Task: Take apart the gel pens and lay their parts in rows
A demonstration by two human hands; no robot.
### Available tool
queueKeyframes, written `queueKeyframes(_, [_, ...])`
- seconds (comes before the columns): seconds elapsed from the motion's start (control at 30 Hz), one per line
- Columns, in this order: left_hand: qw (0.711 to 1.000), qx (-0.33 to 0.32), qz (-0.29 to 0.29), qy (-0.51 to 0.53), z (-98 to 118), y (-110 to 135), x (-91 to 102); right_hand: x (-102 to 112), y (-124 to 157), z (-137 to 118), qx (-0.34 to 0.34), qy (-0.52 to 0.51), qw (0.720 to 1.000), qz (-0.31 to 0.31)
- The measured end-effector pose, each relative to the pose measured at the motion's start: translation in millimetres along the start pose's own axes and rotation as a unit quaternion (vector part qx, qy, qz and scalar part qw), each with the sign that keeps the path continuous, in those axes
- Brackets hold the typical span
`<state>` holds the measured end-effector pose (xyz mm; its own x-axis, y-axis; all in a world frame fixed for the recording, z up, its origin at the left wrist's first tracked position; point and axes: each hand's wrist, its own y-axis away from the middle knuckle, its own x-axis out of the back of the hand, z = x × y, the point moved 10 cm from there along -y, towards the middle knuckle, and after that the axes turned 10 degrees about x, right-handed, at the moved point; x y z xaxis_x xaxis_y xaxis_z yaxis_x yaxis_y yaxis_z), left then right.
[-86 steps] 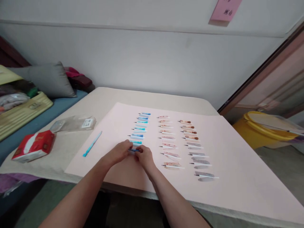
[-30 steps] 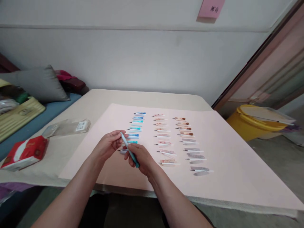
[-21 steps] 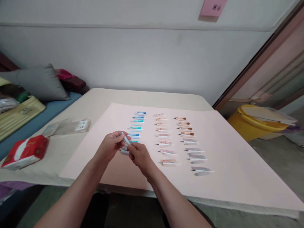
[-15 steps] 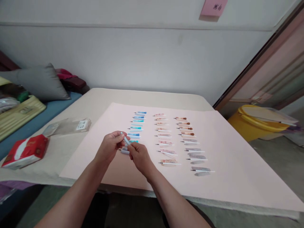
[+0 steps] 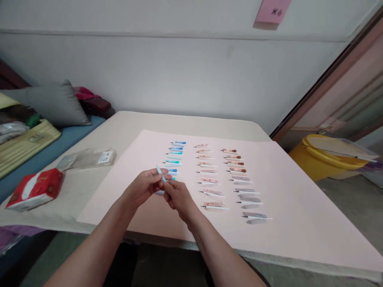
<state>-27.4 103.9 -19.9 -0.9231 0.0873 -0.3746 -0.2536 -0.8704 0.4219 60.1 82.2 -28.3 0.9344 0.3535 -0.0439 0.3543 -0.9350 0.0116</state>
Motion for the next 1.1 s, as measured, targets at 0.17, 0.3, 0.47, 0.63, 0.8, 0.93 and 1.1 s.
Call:
queueKeyframes(0.17, [0.996,-0.05,0.064,-0.04,7,4,6.8,10,0,-20,0.071,0.127,0.988,0.047])
queueKeyframes(0.3, [0.988,-0.079,0.125,-0.051,11,8,14.8,13,0,-29,0.095,0.192,0.975,0.067])
queueKeyframes(0.47, [1.0,-0.022,0.006,0.008,8,6,-4.1,12,-1,-16,0.05,0.121,0.991,0.031])
queueKeyframes(0.63, [0.995,-0.065,0.07,-0.029,15,8,9.0,18,0,-18,0.071,0.137,0.987,0.045])
queueKeyframes(0.8, [0.999,-0.029,0.019,-0.013,8,5,-1.1,18,-1,-20,0.078,0.153,0.984,0.046])
queueKeyframes(0.93, [0.994,-0.074,0.07,-0.049,17,8,6.4,19,0,-27,0.102,0.173,0.978,0.056])
queueKeyframes(1.1, [0.998,-0.048,0.042,-0.026,14,8,2.2,21,2,-30,0.117,0.192,0.972,0.07])
